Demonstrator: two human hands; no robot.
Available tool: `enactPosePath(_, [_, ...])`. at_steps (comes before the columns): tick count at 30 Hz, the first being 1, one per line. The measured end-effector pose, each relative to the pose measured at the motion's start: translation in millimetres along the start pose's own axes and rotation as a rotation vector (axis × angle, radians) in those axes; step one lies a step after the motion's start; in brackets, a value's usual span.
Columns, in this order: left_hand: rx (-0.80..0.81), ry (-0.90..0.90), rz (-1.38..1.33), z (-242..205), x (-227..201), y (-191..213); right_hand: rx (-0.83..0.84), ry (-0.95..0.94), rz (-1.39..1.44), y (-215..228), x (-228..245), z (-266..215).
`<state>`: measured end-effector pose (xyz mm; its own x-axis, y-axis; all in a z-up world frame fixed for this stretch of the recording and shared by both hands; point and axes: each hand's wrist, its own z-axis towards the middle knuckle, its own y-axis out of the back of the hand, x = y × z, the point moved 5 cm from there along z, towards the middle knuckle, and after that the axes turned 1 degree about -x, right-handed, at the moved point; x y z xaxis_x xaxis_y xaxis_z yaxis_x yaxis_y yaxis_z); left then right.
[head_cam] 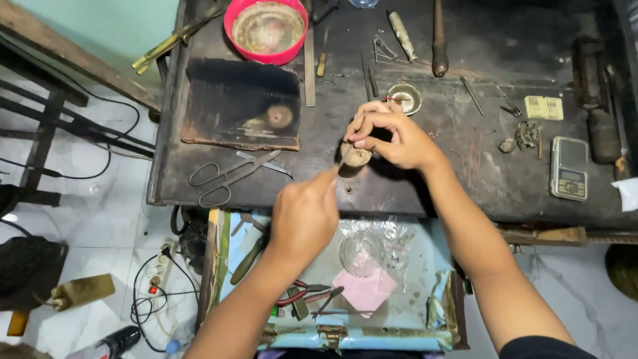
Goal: Using a fine metal probe to work on a jewelry piece held in a wooden hand-vise.
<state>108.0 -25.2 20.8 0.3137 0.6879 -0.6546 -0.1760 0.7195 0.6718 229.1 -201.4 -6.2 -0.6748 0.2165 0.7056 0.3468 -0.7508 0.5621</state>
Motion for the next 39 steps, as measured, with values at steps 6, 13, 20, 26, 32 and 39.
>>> enactPosePath(6, [0.009, -0.013, -0.015, -6, 14, 3, 0.028, -0.022, -0.003, -4, -2, -5])
enactPosePath(13, [-0.063, -0.169, 0.205, 17, 17, -21, -0.005, -0.017, 0.001, -4, -5, -5])
enactPosePath(20, [-0.084, -0.046, -0.016, -34, 8, 39, -0.057, 0.009, 0.062, -8, -9, -10])
enactPosePath(26, [-0.107, -0.048, -0.079, -40, 6, 30, -0.093, 0.054, 0.095, -9, -11, -10])
enactPosePath(32, [-0.087, -0.051, -0.055, -34, 15, 13, -0.116, 0.054, 0.170, -12, -8, -11])
enactPosePath(39, [-0.080, -0.124, 0.028, 3, 8, -10, -0.075, 0.051, 0.103, -7, 1, -6])
